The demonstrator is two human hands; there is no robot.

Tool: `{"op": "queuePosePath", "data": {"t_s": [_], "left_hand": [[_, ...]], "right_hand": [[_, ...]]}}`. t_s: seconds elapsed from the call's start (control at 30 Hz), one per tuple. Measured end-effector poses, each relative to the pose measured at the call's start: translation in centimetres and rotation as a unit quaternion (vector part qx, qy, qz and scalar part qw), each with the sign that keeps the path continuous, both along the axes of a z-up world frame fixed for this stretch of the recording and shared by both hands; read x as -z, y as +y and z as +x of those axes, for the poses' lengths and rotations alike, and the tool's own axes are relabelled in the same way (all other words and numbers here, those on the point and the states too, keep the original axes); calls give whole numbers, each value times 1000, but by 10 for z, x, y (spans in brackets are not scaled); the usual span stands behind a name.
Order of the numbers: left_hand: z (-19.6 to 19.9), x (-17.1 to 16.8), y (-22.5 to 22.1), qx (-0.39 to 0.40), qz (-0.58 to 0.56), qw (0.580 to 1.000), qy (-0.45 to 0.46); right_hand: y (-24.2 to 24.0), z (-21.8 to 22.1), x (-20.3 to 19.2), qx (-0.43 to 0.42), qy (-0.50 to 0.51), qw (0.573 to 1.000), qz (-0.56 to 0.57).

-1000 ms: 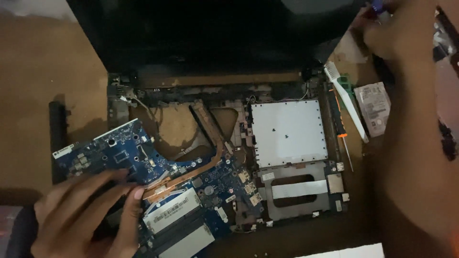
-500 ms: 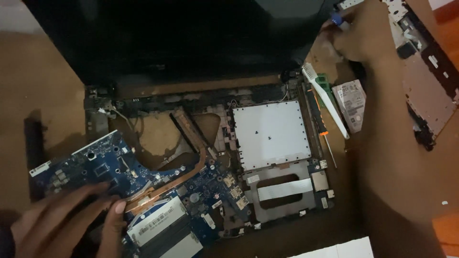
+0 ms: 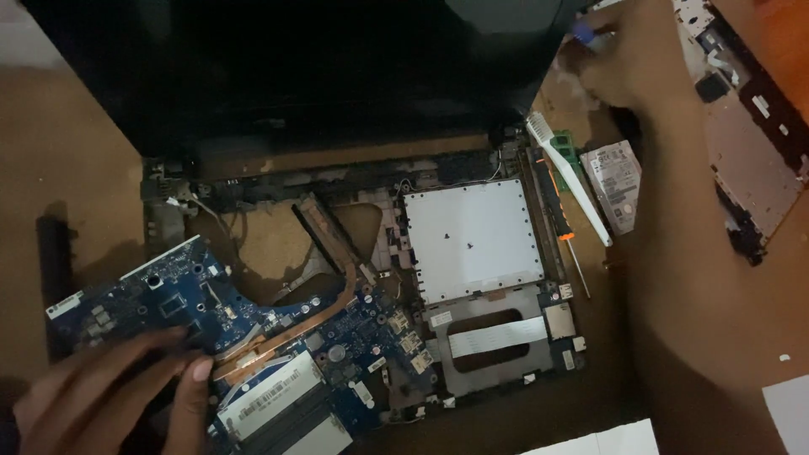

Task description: Disassembling a laptop by removing screws and lifting the motherboard from the casing.

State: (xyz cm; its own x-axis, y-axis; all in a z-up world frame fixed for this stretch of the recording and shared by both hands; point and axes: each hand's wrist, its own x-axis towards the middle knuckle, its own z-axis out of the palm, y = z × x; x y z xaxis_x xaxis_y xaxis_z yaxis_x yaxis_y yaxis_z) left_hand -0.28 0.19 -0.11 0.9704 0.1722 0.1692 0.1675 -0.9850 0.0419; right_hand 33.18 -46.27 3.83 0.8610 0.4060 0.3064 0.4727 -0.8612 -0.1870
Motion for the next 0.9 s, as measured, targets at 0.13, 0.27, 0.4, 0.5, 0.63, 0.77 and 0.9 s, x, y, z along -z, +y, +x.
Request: {"op": "queuePosePath", "data": {"t_s": [0.13, 0.27, 0.4, 0.5, 0.63, 0.77, 0.9], "left_hand": [[6, 2, 6, -2, 32, 997, 68], [2, -12, -8, -31, -3, 999, 43], [0, -20, -15, -13, -70, 997, -28], [-1, -36, -29, -26, -113, 991, -61], [-3, -48, -34, 13, -176, 972, -152], [-4, -49, -27, 20, -183, 975, -128], [-3, -51, -28, 20, -190, 974, -120]], "right_hand": [[-5, 9, 11, 0, -12, 1000, -27], [-4, 10, 11, 23, 8, 1000, -10], [-6, 9, 8, 2, 9, 1000, -23], [-7, 9, 8, -6, 11, 1000, -23], [-37, 36, 32, -29, -102, 988, -113], [-14, 23, 19, 21, -28, 998, -45], [6, 7, 5, 20, -20, 998, -57]]}}
